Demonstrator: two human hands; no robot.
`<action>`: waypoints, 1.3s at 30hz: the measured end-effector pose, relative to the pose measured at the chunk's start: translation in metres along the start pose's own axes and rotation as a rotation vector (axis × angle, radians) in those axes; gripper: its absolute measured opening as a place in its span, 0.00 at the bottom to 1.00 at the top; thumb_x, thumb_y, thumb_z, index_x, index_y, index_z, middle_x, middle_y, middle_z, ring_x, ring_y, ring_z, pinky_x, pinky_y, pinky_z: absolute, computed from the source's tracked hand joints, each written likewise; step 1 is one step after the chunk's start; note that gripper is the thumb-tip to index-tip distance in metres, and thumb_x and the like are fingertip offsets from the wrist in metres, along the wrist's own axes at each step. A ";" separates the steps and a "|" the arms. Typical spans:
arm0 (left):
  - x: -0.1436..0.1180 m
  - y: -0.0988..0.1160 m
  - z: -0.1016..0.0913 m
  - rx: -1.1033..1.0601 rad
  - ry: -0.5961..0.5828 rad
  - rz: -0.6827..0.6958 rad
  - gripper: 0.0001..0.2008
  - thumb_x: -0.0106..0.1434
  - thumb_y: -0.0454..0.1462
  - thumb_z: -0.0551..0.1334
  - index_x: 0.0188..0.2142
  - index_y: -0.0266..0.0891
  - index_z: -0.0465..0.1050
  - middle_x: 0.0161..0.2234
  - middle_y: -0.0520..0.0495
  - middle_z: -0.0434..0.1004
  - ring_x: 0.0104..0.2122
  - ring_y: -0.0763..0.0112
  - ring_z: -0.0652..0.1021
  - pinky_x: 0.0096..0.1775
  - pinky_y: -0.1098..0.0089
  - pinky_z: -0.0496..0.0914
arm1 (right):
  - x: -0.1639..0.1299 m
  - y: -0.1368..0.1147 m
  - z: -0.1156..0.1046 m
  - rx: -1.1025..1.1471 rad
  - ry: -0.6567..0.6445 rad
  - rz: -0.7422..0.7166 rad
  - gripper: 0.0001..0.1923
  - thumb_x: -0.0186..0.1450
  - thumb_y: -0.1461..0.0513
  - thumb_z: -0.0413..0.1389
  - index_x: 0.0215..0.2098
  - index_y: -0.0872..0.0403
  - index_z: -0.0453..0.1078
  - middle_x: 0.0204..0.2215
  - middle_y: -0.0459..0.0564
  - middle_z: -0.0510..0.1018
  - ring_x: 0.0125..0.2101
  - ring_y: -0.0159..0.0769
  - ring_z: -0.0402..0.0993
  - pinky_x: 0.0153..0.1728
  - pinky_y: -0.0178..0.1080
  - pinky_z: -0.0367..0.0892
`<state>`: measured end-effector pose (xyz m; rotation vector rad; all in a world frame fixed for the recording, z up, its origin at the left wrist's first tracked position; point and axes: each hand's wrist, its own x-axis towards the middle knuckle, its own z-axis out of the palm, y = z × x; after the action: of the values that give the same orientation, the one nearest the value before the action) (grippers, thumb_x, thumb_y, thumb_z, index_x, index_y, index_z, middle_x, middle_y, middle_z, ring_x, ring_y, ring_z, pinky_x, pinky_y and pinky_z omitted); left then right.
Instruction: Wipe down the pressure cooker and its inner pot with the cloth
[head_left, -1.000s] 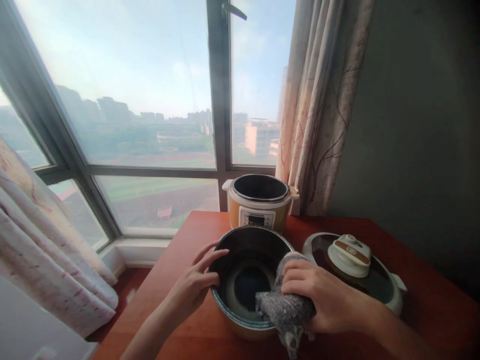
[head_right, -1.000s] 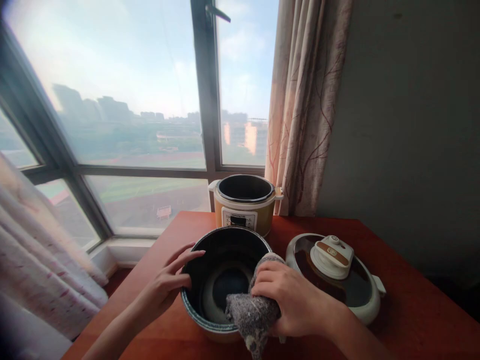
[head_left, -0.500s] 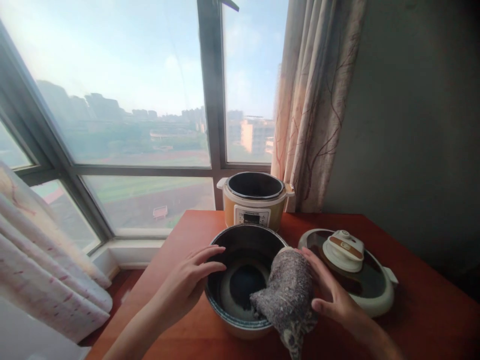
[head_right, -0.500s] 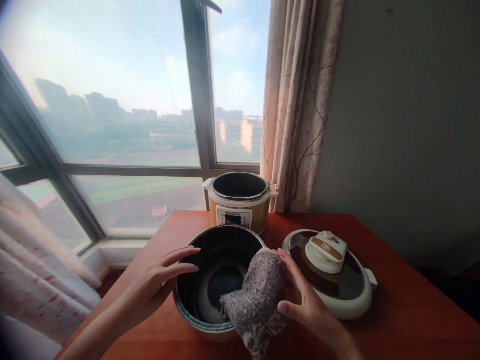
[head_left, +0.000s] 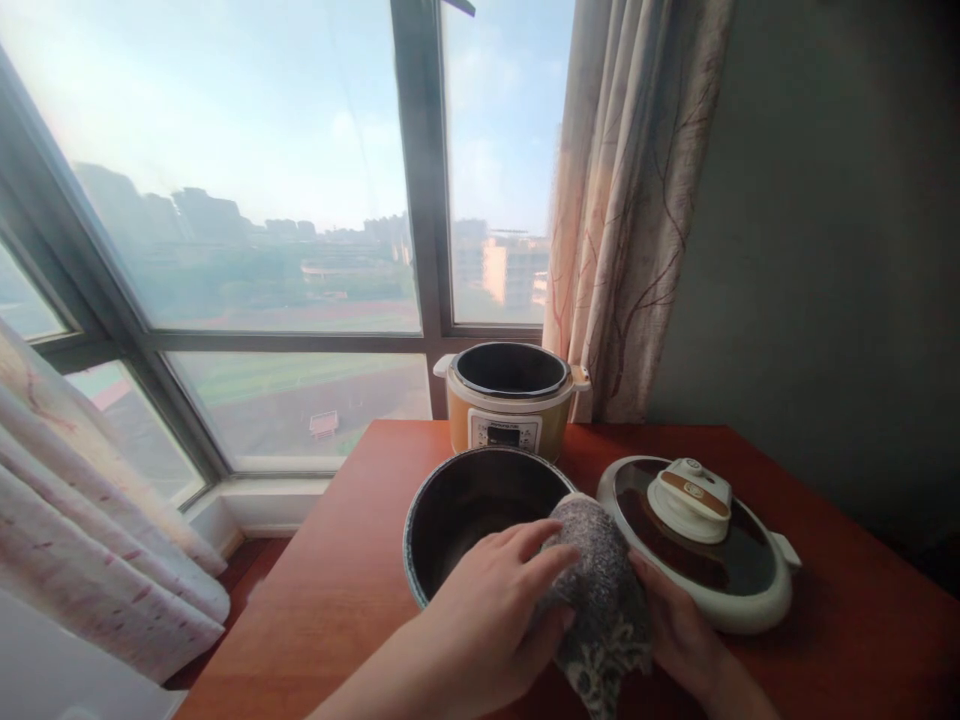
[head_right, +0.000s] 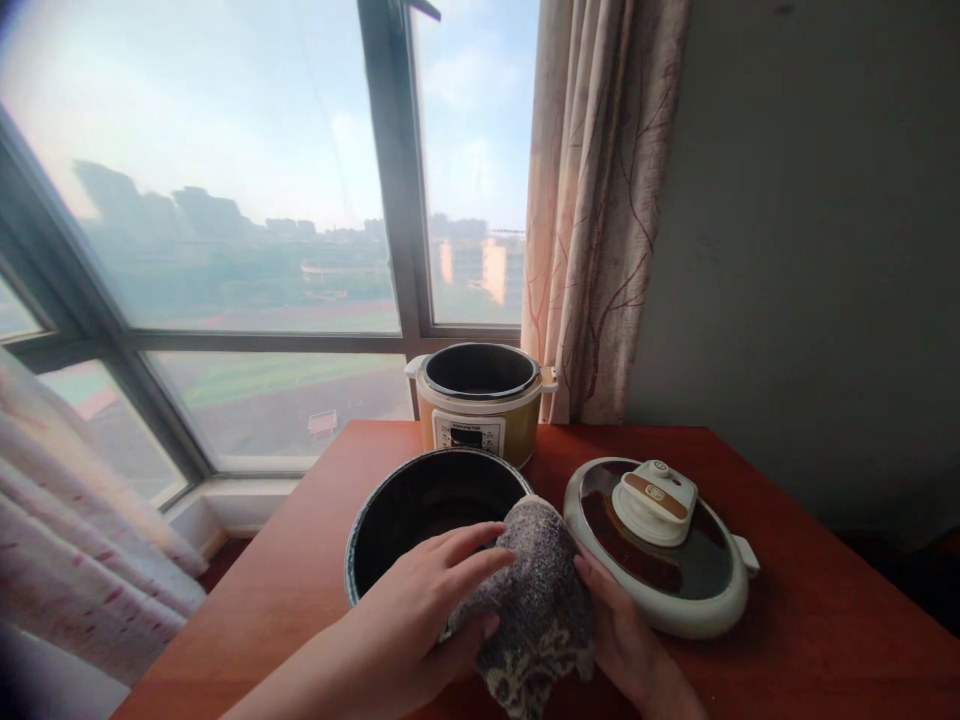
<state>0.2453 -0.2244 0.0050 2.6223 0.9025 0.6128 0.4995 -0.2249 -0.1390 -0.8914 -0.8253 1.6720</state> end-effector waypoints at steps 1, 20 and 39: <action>0.003 0.003 0.002 -0.003 -0.011 -0.003 0.24 0.64 0.40 0.63 0.59 0.47 0.67 0.62 0.41 0.70 0.57 0.53 0.74 0.55 0.55 0.71 | -0.003 -0.004 0.002 0.012 -0.002 0.028 0.26 0.66 0.46 0.56 0.57 0.48 0.72 0.46 0.54 0.82 0.50 0.51 0.77 0.55 0.56 0.67; 0.012 -0.005 0.029 -0.301 0.011 -0.142 0.37 0.55 0.33 0.65 0.63 0.44 0.58 0.59 0.42 0.71 0.54 0.55 0.75 0.54 0.62 0.69 | -0.006 -0.086 0.096 0.217 0.067 -0.019 0.22 0.66 0.50 0.55 0.51 0.54 0.72 0.44 0.55 0.82 0.51 0.49 0.77 0.55 0.52 0.70; 0.036 -0.064 -0.019 -0.833 -0.148 -0.744 0.16 0.47 0.32 0.59 0.37 0.35 0.75 0.33 0.46 0.80 0.33 0.61 0.79 0.34 0.68 0.70 | 0.016 -0.044 0.061 -0.821 0.407 -0.513 0.19 0.63 0.54 0.56 0.49 0.54 0.71 0.45 0.56 0.75 0.44 0.46 0.74 0.44 0.47 0.73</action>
<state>0.2291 -0.1505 0.0055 1.4389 1.1499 0.4370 0.4631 -0.2052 -0.0741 -1.3637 -1.3349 0.6421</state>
